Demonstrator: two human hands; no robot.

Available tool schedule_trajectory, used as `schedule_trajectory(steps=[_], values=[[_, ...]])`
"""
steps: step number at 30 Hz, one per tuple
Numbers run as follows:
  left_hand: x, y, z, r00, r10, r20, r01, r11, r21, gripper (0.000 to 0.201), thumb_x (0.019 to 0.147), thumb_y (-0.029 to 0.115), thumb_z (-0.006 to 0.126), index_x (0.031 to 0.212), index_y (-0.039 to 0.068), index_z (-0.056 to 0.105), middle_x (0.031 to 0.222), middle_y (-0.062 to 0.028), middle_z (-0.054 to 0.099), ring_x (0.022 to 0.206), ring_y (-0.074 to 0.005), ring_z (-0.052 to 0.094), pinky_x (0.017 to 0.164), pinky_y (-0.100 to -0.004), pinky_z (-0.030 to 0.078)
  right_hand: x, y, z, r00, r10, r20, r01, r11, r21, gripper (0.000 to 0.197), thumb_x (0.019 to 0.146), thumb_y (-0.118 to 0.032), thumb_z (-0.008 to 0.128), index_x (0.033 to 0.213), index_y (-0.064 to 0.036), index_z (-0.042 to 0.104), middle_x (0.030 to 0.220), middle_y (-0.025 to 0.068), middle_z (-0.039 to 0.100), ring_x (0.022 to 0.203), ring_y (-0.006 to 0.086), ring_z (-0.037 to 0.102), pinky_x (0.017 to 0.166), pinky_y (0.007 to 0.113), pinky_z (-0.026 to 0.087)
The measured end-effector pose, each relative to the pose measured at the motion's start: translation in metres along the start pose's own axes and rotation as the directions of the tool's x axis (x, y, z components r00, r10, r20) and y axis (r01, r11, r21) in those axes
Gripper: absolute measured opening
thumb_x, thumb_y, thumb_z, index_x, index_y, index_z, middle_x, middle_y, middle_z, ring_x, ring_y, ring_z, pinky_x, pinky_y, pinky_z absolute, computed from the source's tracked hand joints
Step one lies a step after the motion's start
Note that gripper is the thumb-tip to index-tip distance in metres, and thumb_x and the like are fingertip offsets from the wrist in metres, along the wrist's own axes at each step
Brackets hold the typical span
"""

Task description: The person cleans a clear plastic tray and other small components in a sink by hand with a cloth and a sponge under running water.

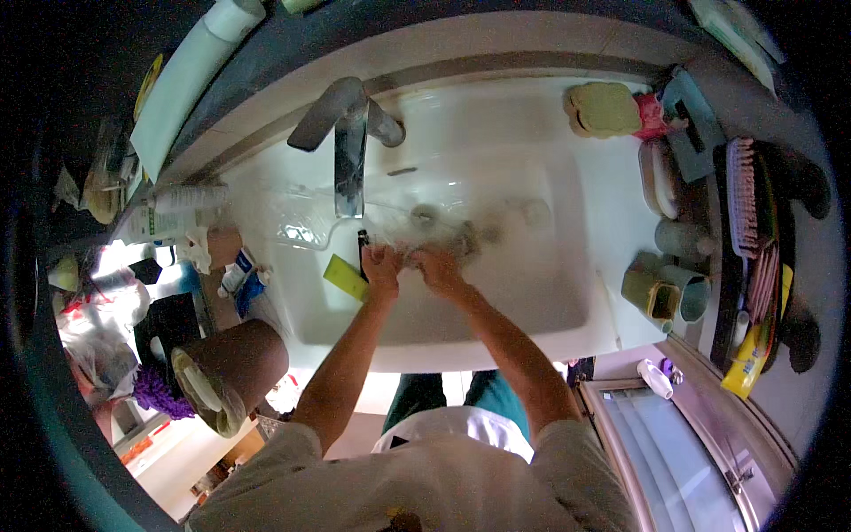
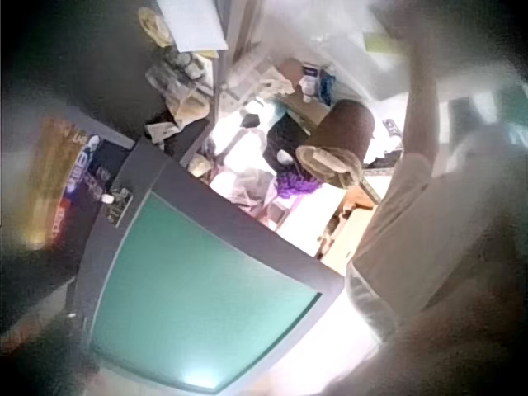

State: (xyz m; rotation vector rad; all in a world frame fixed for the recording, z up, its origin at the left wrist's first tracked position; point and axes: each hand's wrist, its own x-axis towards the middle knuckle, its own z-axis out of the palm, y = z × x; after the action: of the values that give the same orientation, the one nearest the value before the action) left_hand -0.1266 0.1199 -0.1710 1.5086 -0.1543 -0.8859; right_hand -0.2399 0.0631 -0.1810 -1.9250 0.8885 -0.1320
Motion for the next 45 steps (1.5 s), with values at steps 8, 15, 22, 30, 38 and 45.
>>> schedule_trajectory(steps=[8, 15, 22, 30, 38, 45], values=[[0.006, -0.005, -0.007, 0.997, -0.025, -0.078, 0.017, 0.995, -0.096, 0.020, 0.078, 0.005, 0.054, 0.082, 0.007, 0.035, 0.072, -0.0004, 0.045, 0.062, -0.0086, 0.047, 0.050, -0.0221, 0.042, -0.013, 0.024, -0.015, 0.894, -0.448, 0.025, 0.408, 0.790, -0.458, 0.018, 0.066, -0.001, 0.053, 0.082, -0.0069, 0.058, 0.092, 0.0097, 0.050, 0.085, 0.0277, 0.050, 0.071, 0.037, 0.042], [0.017, -0.027, -0.024, 0.996, 0.079, -0.027, -0.080, 0.996, -0.030, 0.019, 0.079, 0.006, 0.054, 0.082, 0.008, 0.035, 0.077, -0.0024, 0.048, 0.063, -0.0098, 0.047, 0.050, -0.0228, 0.042, 0.022, -0.026, 0.012, 0.973, -0.167, -0.158, 0.177, 0.983, 0.050, 0.018, 0.068, 0.002, 0.048, 0.080, -0.0075, 0.056, 0.095, 0.0089, 0.050, 0.091, 0.0295, 0.046, 0.075, 0.036, 0.040], [0.011, -0.005, -0.008, 0.986, -0.116, -0.116, 0.109, 0.992, -0.064, 0.023, 0.078, 0.005, 0.055, 0.087, 0.008, 0.034, 0.078, -0.0030, 0.049, 0.065, -0.0117, 0.050, 0.048, -0.0249, 0.043, -0.017, 0.024, -0.037, 0.817, -0.574, 0.057, 0.527, 0.702, -0.479, 0.024, 0.065, 0.003, 0.048, 0.083, -0.0080, 0.059, 0.092, 0.0083, 0.051, 0.090, 0.0301, 0.046, 0.075, 0.036, 0.039], [0.014, -0.017, -0.009, 0.990, -0.068, -0.122, 0.063, 0.997, -0.051, 0.024, 0.080, 0.006, 0.053, 0.093, 0.007, 0.033, 0.084, -0.0061, 0.050, 0.066, -0.0145, 0.051, 0.053, -0.0278, 0.047, 0.023, -0.003, 0.033, 0.961, -0.255, -0.106, 0.253, 0.967, -0.035, 0.030, 0.062, -0.001, 0.055, 0.089, -0.0119, 0.061, 0.100, 0.0011, 0.051, 0.101, 0.0231, 0.041, 0.084, 0.041, 0.032], [0.009, 0.012, -0.012, 0.957, -0.238, 0.163, 0.246, 0.969, -0.032, 0.034, 0.084, 0.009, 0.046, 0.115, 0.008, 0.031, 0.095, -0.0087, 0.047, 0.079, -0.0214, 0.056, 0.064, -0.0350, 0.052, -0.001, 0.005, -0.054, 0.999, -0.027, -0.042, 0.009, 0.928, -0.374, 0.024, 0.066, -0.006, 0.055, 0.090, -0.0080, 0.057, 0.096, 0.0092, 0.053, 0.102, 0.0277, 0.043, 0.082, 0.043, 0.037], [-0.012, 0.012, 0.005, 0.886, -0.394, 0.246, 0.444, 0.874, -0.200, 0.039, 0.088, 0.018, 0.040, 0.123, 0.008, 0.025, 0.110, -0.0108, 0.042, 0.087, -0.0266, 0.055, 0.065, -0.0382, 0.053, 0.005, -0.025, -0.043, 0.858, -0.449, -0.250, 0.312, 0.841, -0.441, 0.038, 0.061, -0.007, 0.064, 0.098, -0.0039, 0.053, 0.095, 0.0123, 0.051, 0.088, 0.0272, 0.050, 0.070, 0.035, 0.044]])
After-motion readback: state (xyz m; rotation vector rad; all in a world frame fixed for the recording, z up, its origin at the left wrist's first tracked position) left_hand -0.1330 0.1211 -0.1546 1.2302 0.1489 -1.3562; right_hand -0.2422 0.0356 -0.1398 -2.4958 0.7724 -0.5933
